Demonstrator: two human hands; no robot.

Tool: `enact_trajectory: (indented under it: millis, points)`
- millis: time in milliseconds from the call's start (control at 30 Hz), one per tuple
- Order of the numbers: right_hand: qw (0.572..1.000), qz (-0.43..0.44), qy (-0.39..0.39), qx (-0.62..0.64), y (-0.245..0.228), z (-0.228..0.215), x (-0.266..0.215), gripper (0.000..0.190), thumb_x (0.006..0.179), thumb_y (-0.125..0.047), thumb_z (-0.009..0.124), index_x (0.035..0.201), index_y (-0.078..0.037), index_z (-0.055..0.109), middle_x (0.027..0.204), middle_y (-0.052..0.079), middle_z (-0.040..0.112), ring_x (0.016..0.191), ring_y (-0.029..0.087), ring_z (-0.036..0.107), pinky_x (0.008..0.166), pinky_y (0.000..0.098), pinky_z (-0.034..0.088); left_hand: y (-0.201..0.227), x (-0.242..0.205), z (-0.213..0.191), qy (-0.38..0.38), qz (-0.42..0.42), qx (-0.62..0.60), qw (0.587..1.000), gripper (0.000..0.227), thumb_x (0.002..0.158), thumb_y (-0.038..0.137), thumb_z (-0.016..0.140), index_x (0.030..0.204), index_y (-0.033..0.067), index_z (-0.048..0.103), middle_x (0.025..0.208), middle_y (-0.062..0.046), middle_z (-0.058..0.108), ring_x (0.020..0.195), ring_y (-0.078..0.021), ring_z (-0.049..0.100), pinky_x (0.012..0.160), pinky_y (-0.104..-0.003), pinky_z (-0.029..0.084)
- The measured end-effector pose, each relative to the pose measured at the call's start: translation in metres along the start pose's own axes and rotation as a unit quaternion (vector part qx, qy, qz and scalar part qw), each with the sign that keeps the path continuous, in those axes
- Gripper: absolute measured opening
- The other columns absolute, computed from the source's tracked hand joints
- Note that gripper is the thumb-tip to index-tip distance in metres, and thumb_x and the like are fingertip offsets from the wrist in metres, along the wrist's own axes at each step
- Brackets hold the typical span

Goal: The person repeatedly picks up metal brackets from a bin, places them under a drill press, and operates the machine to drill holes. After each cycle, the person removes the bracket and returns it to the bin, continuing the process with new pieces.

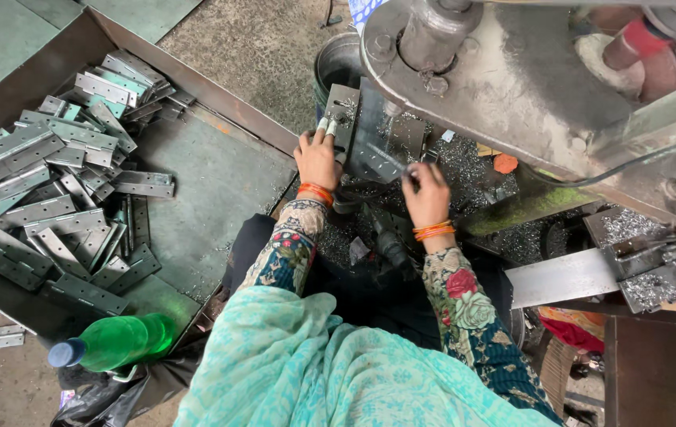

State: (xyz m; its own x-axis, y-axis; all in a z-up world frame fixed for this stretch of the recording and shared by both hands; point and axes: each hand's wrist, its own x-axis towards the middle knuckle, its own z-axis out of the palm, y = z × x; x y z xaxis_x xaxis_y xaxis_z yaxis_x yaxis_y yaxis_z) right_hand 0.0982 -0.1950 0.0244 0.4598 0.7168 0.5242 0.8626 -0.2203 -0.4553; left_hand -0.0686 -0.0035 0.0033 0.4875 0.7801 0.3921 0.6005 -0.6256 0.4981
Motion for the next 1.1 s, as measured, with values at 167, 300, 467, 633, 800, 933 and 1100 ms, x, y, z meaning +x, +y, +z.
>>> enact_trajectory:
  millis: [167, 300, 467, 633, 800, 933, 1100]
  points:
    - [0.985, -0.077, -0.141, -0.067, -0.045, 0.022, -0.003, 0.027, 0.084, -0.008, 0.074, 0.11, -0.004, 0.067, 0.108, 0.014, 0.064, 0.098, 0.037, 0.069, 0.082, 0.0446, 0.058, 0.022, -0.033, -0.012, -0.044, 0.083, 0.032, 0.995, 0.056, 0.077, 0.032, 0.078, 0.128, 0.0108, 0.068, 0.146, -0.009, 0.055, 0.138, -0.0365, 0.039, 0.107, -0.062, 0.035]
    - [0.977, -0.041, -0.207, -0.023, -0.061, 0.019, -0.005, 0.039, 0.087, -0.007, 0.066, 0.127, -0.006, 0.065, 0.122, 0.015, 0.066, 0.105, 0.036, 0.069, 0.09, 0.0417, 0.059, 0.033, -0.048, 0.002, -0.171, 0.112, 0.127, 0.971, 0.048, 0.083, 0.044, 0.072, 0.12, 0.0137, 0.071, 0.144, -0.003, 0.056, 0.146, -0.0345, 0.032, 0.114, -0.073, 0.02]
    - [0.943, 0.072, -0.315, -0.079, -0.056, -0.009, -0.045, 0.065, 0.088, -0.035, 0.071, 0.143, -0.007, 0.049, 0.126, 0.019, 0.065, 0.108, 0.04, 0.067, 0.088, 0.0477, 0.057, 0.023, -0.028, 0.019, -0.156, 0.128, 0.122, 0.972, 0.038, 0.092, 0.045, 0.065, 0.116, 0.0176, 0.076, 0.142, 0.002, 0.059, 0.15, -0.0324, 0.03, 0.117, -0.075, 0.016]
    - [0.908, 0.212, -0.347, -0.103, -0.054, 0.008, -0.132, 0.077, 0.086, -0.044, 0.071, 0.151, -0.014, 0.041, 0.127, 0.019, 0.066, 0.109, 0.043, 0.066, 0.088, 0.0537, 0.055, 0.015, -0.024, 0.026, -0.147, 0.14, 0.129, 0.971, 0.036, 0.093, 0.042, 0.062, 0.119, 0.0199, 0.076, 0.145, 0.004, 0.057, 0.15, -0.0324, 0.028, 0.116, -0.075, 0.014]
    - [0.908, 0.222, -0.345, -0.087, -0.046, 0.018, -0.156, 0.087, 0.079, -0.042, 0.076, 0.15, -0.01, 0.038, 0.125, 0.022, 0.066, 0.107, 0.046, 0.066, 0.087, 0.0546, 0.056, 0.02, -0.039, 0.028, -0.052, 0.155, 0.13, 0.978, 0.042, 0.099, 0.043, 0.053, 0.126, 0.018, 0.074, 0.147, 0.003, 0.056, 0.149, -0.0337, 0.028, 0.115, -0.076, 0.011]
    - [0.902, 0.182, -0.377, -0.109, -0.039, 0.001, -0.115, 0.077, 0.086, -0.043, 0.074, 0.149, -0.013, 0.042, 0.123, 0.021, 0.068, 0.107, 0.043, 0.069, 0.088, 0.0527, 0.057, 0.023, -0.025, 0.036, -0.123, 0.12, 0.156, 0.973, 0.039, 0.101, 0.038, 0.05, 0.123, 0.0178, 0.075, 0.146, 0.002, 0.057, 0.15, -0.0343, 0.027, 0.117, -0.077, 0.009]
    - [0.906, 0.169, -0.367, -0.129, -0.047, 0.001, -0.112, 0.079, 0.083, -0.04, 0.075, 0.15, -0.014, 0.043, 0.126, 0.018, 0.068, 0.107, 0.042, 0.069, 0.088, 0.0527, 0.057, 0.029, 0.004, 0.042, -0.155, 0.104, 0.153, 0.97, 0.035, 0.101, 0.031, 0.052, 0.121, 0.0159, 0.076, 0.145, 0.001, 0.059, 0.151, -0.0344, 0.028, 0.117, -0.077, 0.008]
